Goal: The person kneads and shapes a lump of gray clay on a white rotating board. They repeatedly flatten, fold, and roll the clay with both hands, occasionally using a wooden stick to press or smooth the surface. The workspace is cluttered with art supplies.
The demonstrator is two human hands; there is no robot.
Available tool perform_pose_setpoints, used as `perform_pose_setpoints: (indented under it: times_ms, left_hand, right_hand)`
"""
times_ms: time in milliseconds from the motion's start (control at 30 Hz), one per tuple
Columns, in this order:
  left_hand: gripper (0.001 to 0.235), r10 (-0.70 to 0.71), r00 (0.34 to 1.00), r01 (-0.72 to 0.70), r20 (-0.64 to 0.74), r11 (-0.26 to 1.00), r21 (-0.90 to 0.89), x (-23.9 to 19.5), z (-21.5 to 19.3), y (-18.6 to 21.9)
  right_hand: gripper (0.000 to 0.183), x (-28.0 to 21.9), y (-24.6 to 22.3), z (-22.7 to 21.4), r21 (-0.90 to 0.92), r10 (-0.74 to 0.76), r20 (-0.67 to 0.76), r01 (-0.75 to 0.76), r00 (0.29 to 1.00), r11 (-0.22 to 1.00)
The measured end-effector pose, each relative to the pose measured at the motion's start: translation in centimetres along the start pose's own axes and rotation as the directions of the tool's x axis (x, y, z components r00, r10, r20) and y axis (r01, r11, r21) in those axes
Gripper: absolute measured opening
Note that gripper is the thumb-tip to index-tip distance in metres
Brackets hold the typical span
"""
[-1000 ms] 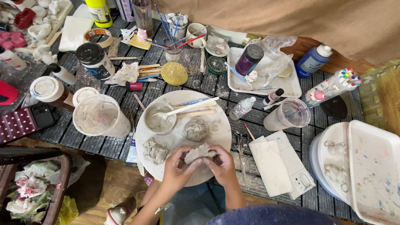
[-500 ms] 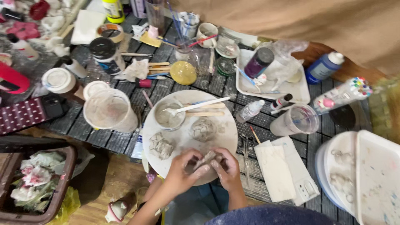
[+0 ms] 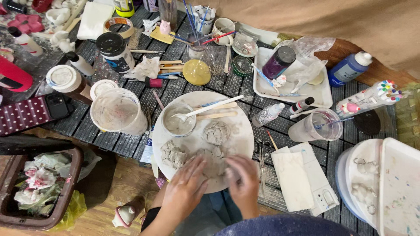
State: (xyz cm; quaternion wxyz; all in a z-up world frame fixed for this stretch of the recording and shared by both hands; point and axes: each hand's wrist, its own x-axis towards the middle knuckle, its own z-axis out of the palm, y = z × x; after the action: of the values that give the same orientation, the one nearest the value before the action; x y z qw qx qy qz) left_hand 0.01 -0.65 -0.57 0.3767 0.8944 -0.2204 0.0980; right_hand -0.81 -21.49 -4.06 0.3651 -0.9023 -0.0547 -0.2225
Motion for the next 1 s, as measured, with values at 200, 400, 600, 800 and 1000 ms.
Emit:
perform_pose_setpoints:
  times_ms: [200, 400, 600, 800, 1000]
  left_hand:
    - [0.051, 0.107, 0.990, -0.110, 0.092, 0.993, 0.029, 0.3, 1.5, -0.5]
    - [0.045, 0.092, 0.994, -0.088, 0.053, 0.993, -0.080, -0.3, 0.5, -1.5]
    - [0.062, 0.029, 0.999, -0.028, -0.017, 0.998, 0.056, -0.5, 1.5, -0.5]
    - [0.062, 0.078, 0.996, -0.081, 0.035, 0.993, 0.089, -0.5, 2.7, -1.1]
    - [0.062, 0.142, 0.987, -0.148, 0.080, 0.987, 0.064, -0.5, 3.3, -2.2]
  right_hand:
    - [0.043, -2.1, -2.2, -0.3, -0.140, -0.055, 0.216, 0.086, 0.975, 0.986]
    - [0.037, -2.1, -1.9, -1.3, -0.065, -0.003, 0.101, 0.010, 0.995, 0.998]
    - [0.044, 0.2, -1.6, -0.1, -0.212, -0.005, 0.223, 0.054, 0.975, 0.976]
    - [0.047, 0.5, -2.7, -0.1, -0.213, -0.079, 0.241, 0.132, 0.967, 0.968]
    - [0.049, 0.8, -3.2, -0.3, -0.354, 0.003, 0.316, 0.115, 0.949, 0.928]
